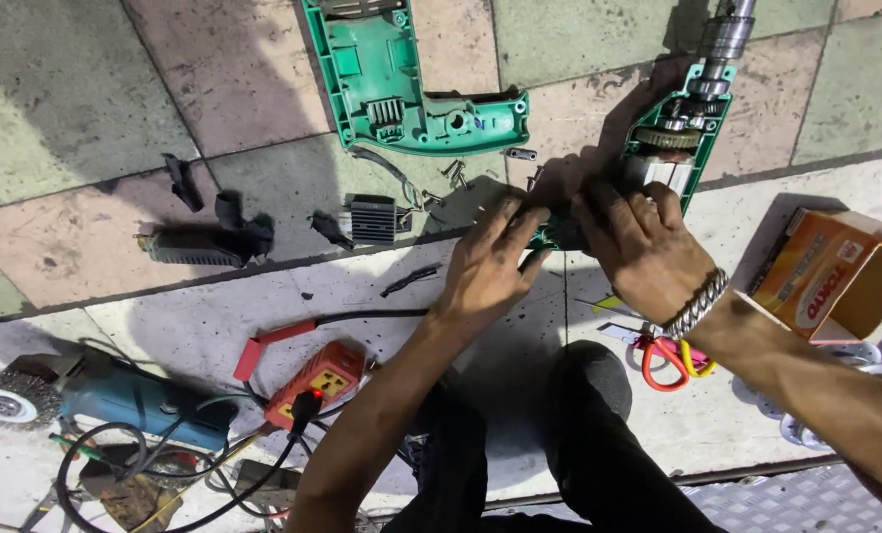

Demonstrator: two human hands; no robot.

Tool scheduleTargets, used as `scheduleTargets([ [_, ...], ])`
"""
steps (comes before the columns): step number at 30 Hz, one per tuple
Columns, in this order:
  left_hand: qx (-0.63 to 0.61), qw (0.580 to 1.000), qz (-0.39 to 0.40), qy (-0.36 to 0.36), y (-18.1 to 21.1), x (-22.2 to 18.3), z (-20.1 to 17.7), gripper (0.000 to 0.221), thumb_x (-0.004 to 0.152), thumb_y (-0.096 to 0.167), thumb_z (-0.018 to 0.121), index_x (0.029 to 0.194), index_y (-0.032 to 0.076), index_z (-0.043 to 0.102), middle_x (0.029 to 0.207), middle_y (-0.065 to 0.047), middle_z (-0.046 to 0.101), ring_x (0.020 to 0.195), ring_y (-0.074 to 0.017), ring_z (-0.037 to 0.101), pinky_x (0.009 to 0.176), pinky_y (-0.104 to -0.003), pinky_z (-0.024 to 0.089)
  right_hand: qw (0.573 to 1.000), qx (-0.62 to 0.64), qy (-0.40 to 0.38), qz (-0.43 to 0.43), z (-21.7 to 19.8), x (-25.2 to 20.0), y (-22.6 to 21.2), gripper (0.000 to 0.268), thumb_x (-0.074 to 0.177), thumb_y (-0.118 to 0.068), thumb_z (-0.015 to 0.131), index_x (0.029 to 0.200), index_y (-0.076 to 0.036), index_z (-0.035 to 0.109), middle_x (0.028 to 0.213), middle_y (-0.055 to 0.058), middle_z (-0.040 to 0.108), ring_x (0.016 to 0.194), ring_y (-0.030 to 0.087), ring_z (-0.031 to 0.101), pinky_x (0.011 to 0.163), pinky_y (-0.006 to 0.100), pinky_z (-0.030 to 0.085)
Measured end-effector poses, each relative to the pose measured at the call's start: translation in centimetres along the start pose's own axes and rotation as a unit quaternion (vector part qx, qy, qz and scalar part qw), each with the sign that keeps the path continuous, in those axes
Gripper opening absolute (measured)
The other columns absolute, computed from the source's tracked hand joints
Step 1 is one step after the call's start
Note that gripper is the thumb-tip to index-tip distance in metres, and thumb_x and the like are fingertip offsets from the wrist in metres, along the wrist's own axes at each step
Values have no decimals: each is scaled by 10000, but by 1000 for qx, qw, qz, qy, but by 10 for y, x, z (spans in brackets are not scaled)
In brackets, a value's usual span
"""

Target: Repairing the internal electrical components and wiring of a handheld power drill on a workshop floor.

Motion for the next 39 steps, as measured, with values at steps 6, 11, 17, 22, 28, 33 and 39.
scheduleTargets([
  [6, -41, 999, -16, -12, 8, 2, -9, 449, 817, 228, 834, 1231, 184, 667, 1173, -126, 646, 1129, -282, 681, 904, -366, 606, 1000, -18, 4, 14, -9, 9, -1, 232, 964, -105, 675, 1179, -80, 759, 1096, 174, 695, 985, 279, 682, 991, 442, 454],
  [11, -47, 999, -22, -4, 14, 5, -16, 431, 817, 233, 834, 1211, 181, 666, 1159, -128, 635, 1122, -290, 680, 903, -380, 607, 1000, -21, -1, 9, -8, 10, -1, 242, 952, -103, 689, 1183, -85, 757, 1096, 167, 696, 995, 282, 688, 992, 444, 464],
  [17, -91, 995, -43, -9, 21, 16, -31, 381, 834, 203, 820, 1183, 146, 678, 1163, -164, 653, 1119, -328, 685, 906, -412, 604, 1000, -8, -7, 12, -5, 6, 1, 276, 949, -137, 694, 1214, -85, 750, 1116, 165, 693, 1024, 282, 683, 1007, 436, 455],
  [22, -111, 992, -49, 12, 17, 11, -22, 336, 845, 208, 808, 1158, 156, 695, 1163, -151, 659, 1098, -316, 692, 898, -395, 606, 1000, -7, -5, 10, -6, 6, 1, 261, 954, -133, 693, 1203, -91, 755, 1118, 161, 689, 1033, 279, 678, 1018, 438, 447],
  [28, -106, 993, -42, 21, 17, 8, -20, 350, 855, 216, 813, 1179, 146, 700, 1185, -187, 652, 1131, -348, 682, 913, -425, 607, 1000, -14, -21, 14, -7, 7, 0, 240, 949, -157, 696, 1173, -105, 765, 1100, 148, 695, 1021, 266, 688, 1032, 445, 445],
  [33, -98, 994, -49, 16, 18, 10, -21, 359, 842, 211, 820, 1175, 137, 709, 1213, -187, 657, 1157, -356, 677, 920, -443, 606, 999, -23, -18, 18, -4, 5, 0, 259, 959, -181, 690, 1192, -91, 755, 1120, 154, 681, 1001, 270, 685, 1013, 448, 458],
  [39, -110, 993, -48, 7, 17, 12, -26, 398, 837, 210, 828, 1206, 151, 693, 1235, -172, 642, 1146, -360, 675, 898, -449, 617, 1000, -10, -12, 15, -7, 9, -1, 220, 957, -165, 694, 1150, -85, 763, 1094, 166, 678, 996, 285, 680, 995, 441, 452],
])
Point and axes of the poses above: each hand's wrist, its own x-axis towards the middle knuckle, its own z-axis out of the palm, y = z × x, the point moved 1 cm from there along x, towards the middle knuckle
